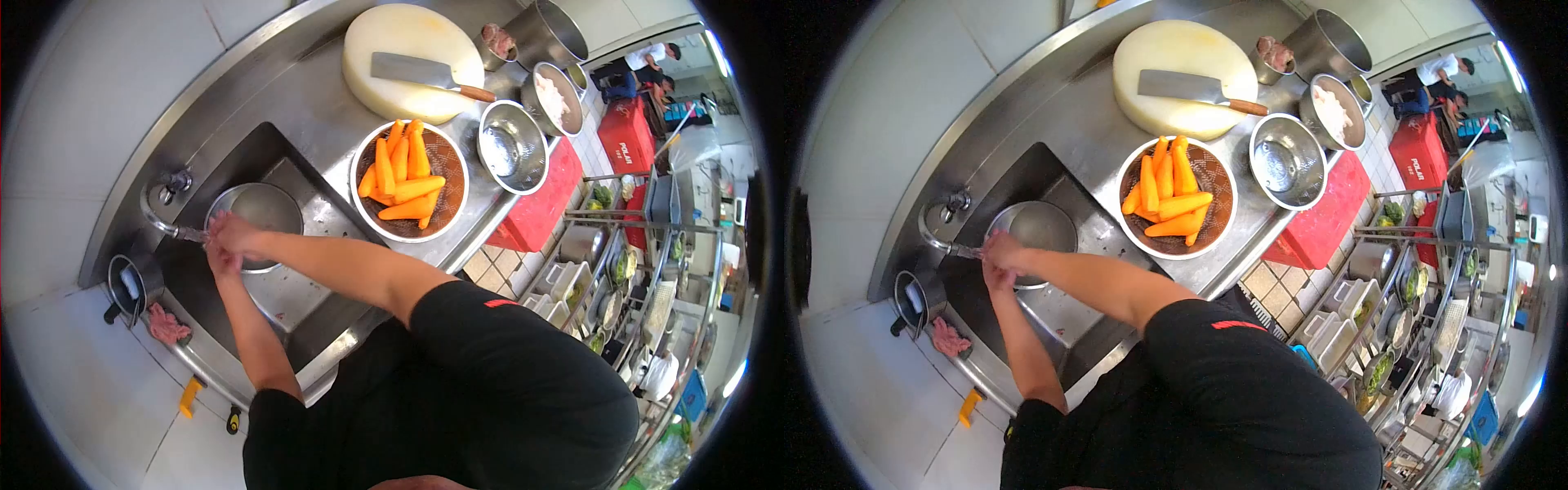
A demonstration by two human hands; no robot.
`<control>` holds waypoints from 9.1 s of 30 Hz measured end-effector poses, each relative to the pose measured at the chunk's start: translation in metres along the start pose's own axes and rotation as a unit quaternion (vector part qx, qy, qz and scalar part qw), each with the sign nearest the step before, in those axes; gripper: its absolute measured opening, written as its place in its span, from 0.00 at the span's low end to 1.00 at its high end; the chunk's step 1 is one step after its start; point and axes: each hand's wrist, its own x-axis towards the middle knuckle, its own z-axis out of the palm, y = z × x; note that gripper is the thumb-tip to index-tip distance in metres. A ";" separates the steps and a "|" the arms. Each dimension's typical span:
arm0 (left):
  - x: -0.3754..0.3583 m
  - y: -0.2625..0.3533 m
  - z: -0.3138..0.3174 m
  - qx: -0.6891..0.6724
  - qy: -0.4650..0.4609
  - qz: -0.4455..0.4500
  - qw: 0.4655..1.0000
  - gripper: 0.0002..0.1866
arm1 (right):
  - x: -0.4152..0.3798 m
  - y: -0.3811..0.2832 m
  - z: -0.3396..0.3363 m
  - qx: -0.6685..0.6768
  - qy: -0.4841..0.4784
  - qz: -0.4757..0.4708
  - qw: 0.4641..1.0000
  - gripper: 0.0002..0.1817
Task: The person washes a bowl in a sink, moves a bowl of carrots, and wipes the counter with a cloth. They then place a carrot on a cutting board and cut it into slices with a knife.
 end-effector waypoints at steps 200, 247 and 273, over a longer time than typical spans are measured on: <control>-0.201 -0.267 0.270 0.823 -0.022 0.187 0.537 0.34 | -0.247 -0.227 -0.743 0.317 0.369 -0.152 0.860 0.22; -0.213 -0.290 0.271 0.675 -0.115 0.190 0.703 0.16 | -0.658 -0.100 -0.522 0.331 0.460 -0.266 0.780 0.18; -0.111 -0.535 0.372 0.336 -0.234 -0.137 0.902 0.10 | -0.862 0.191 -0.315 0.458 0.605 -0.116 0.641 0.08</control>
